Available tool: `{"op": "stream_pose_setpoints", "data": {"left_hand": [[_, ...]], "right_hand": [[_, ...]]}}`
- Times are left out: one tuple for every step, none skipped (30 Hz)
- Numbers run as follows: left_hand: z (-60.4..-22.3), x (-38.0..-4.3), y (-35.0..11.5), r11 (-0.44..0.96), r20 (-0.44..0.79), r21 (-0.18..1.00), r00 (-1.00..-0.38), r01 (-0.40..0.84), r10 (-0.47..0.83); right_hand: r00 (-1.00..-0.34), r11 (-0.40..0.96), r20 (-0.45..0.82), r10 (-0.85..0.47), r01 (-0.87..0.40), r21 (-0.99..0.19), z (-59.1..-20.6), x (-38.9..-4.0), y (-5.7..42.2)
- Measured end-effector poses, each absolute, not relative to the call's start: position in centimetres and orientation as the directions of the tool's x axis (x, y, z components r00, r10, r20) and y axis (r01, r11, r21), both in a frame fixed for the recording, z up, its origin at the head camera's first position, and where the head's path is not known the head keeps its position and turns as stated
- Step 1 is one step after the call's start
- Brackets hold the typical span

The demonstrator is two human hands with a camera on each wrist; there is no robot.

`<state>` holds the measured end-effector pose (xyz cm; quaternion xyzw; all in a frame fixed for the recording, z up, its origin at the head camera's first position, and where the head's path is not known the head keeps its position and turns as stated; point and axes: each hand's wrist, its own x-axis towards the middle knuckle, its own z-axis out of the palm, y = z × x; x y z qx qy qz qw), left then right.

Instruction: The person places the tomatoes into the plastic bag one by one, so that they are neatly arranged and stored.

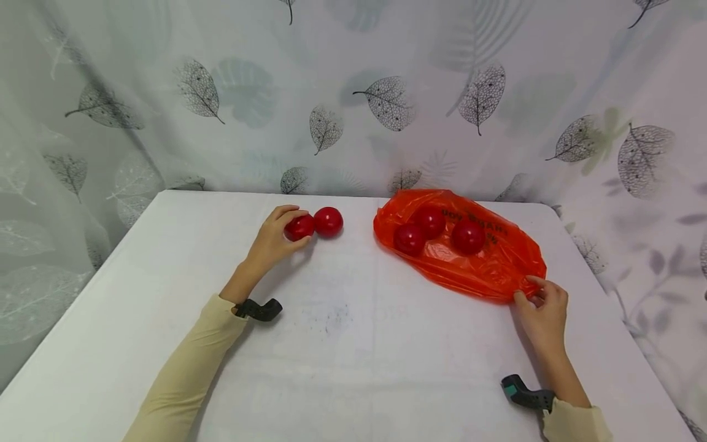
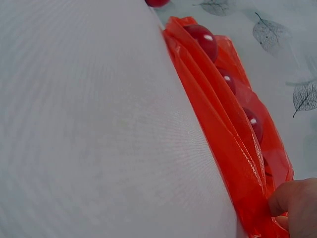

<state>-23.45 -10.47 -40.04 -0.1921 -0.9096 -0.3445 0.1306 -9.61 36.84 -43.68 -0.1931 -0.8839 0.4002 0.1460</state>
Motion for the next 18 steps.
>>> {"op": "stream_pose_setpoints", "data": {"left_hand": [[-39.9, -23.4, -10.3, 0.688, 0.375, 0.574, -0.889, 0.444, 0.262], [-39.8, -23.4, -10.2, 0.688, 0.381, 0.571, -0.887, 0.449, 0.263], [-39.7, -23.4, -10.0, 0.686, 0.388, 0.568, -0.883, 0.454, 0.264], [-39.6, -23.3, -9.9, 0.684, 0.393, 0.567, -0.881, 0.459, 0.265], [-39.6, -23.2, -9.7, 0.682, 0.398, 0.565, -0.877, 0.464, 0.268], [-39.5, -23.2, -9.6, 0.678, 0.405, 0.563, -0.873, 0.472, 0.271], [-39.5, -23.2, -9.4, 0.675, 0.413, 0.559, -0.868, 0.482, 0.277], [-39.4, -23.1, -9.2, 0.672, 0.421, 0.553, -0.861, 0.492, 0.284], [-39.3, -23.1, -9.0, 0.667, 0.429, 0.549, -0.854, 0.504, 0.292], [-39.2, -23.2, -8.8, 0.666, 0.436, 0.541, -0.849, 0.513, 0.299], [-39.0, -23.2, -8.5, 0.665, 0.443, 0.533, -0.842, 0.522, 0.306], [-38.9, -23.2, -8.2, 0.662, 0.451, 0.527, -0.836, 0.533, 0.313], [-38.7, -23.2, -8.0, 0.658, 0.457, 0.523, -0.830, 0.542, 0.320], [-38.5, -23.3, -7.7, 0.654, 0.461, 0.520, -0.825, 0.549, 0.326], [-38.3, -23.3, -7.4, 0.650, 0.466, 0.517, -0.820, 0.557, 0.332], [-38.1, -23.4, -7.2, 0.648, 0.470, 0.513, -0.816, 0.563, 0.337], [-37.9, -23.4, -6.9, 0.643, 0.474, 0.510, -0.811, 0.571, 0.343], [-37.7, -23.3, -6.7, 0.639, 0.478, 0.508, -0.806, 0.578, 0.349]], "right_hand": [[-0.883, 0.607, 0.109, 0.456, 0.219, -0.764, -43.7, -9.6, 36.9], [-0.883, 0.608, 0.115, 0.455, 0.214, -0.764, -43.7, -9.6, 37.0], [-0.883, 0.609, 0.119, 0.454, 0.210, -0.764, -43.7, -9.7, 37.0], [-0.883, 0.611, 0.120, 0.453, 0.210, -0.764, -43.8, -9.6, 37.0], [-0.884, 0.611, 0.117, 0.452, 0.211, -0.763, -43.8, -9.6, 37.0], [-0.885, 0.614, 0.114, 0.451, 0.214, -0.760, -43.9, -9.5, 37.0], [-0.885, 0.616, 0.114, 0.451, 0.217, -0.757, -43.9, -9.5, 37.0], [-0.886, 0.618, 0.114, 0.449, 0.215, -0.756, -43.9, -9.5, 37.0], [-0.887, 0.620, 0.117, 0.446, 0.212, -0.755, -43.9, -9.5, 37.0], [-0.888, 0.622, 0.119, 0.444, 0.210, -0.754, -43.8, -9.5, 37.0], [-0.888, 0.624, 0.121, 0.443, 0.208, -0.753, -43.8, -9.6, 37.0], [-0.889, 0.625, 0.123, 0.442, 0.206, -0.753, -43.8, -9.6, 37.1], [-0.889, 0.626, 0.123, 0.441, 0.206, -0.752, -43.8, -9.7, 37.1], [-0.890, 0.627, 0.121, 0.440, 0.208, -0.750, -43.8, -9.7, 37.2], [-0.889, 0.626, 0.118, 0.442, 0.212, -0.750, -43.8, -9.8, 37.2], [-0.888, 0.625, 0.113, 0.445, 0.218, -0.750, -43.9, -9.8, 37.2], [-0.888, 0.624, 0.109, 0.448, 0.223, -0.749, -43.9, -9.8, 37.2], [-0.887, 0.622, 0.106, 0.449, 0.225, -0.750, -43.9, -9.8, 37.2]]}}
